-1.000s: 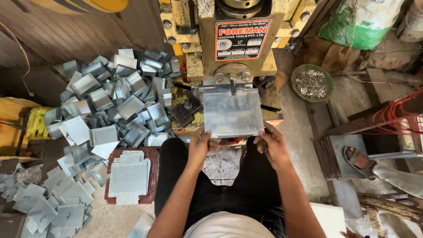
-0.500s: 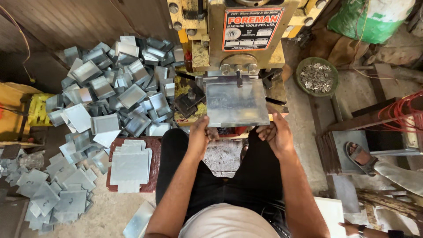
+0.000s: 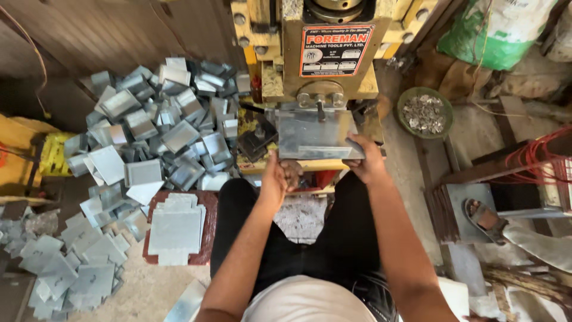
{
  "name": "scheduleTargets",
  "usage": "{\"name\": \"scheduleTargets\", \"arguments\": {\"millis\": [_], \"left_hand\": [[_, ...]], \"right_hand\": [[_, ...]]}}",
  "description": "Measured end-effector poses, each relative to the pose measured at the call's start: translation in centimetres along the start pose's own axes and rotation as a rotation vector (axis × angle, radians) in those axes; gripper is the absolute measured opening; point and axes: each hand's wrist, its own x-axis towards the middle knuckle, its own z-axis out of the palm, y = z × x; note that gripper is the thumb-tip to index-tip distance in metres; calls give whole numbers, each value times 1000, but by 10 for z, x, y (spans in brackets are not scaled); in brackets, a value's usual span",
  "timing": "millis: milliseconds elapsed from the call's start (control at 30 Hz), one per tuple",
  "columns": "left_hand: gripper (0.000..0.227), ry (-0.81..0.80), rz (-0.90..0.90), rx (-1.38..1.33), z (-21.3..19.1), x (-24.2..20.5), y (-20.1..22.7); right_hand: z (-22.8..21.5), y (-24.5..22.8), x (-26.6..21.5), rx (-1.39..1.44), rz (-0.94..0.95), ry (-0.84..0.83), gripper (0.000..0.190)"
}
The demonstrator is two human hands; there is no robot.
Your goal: The person sits on the floor in a workshop and repeatedly places flat metal sheets into a hydraulic press machine. They operate the press to shape the metal, then remove the finished pieces and stack them on a wooden board to their left. The process is repeated continuously with a pile of raw metal sheets nearby.
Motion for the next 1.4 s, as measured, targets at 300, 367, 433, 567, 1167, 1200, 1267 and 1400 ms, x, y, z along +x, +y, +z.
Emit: {"name": "scheduleTargets", "arguments": {"millis": [300,367,433,567,1167,1200,1267,1400], "left_hand": [[70,113,-135,495,51,-22,20],[63,254,-71,509,43,-17,13],[56,350,16,473,29,-8,2],[42,370,128,340,5,7,-10],[49,-60,-324,612,-7,-37,1],[48,-91,-318,618,-4,-37,0],[45,-77,-331,681,4,-36,1],[46,8,-188,611,28,-17,3]], "right_hand": [[80,23,-104,-45,-309,111,41],[81,34,-114,-168,-80,-54,28],[77,54,-110,-122,-58,-96,34],[60,84,-82,-145,-80,-19,35],[40,110,-55,-296,-274,119,30],[38,111,-54,-296,-265,122,31],[38,111,-53,-294,-253,128,33],[31,100,-64,-325,-226,76,34]]}}
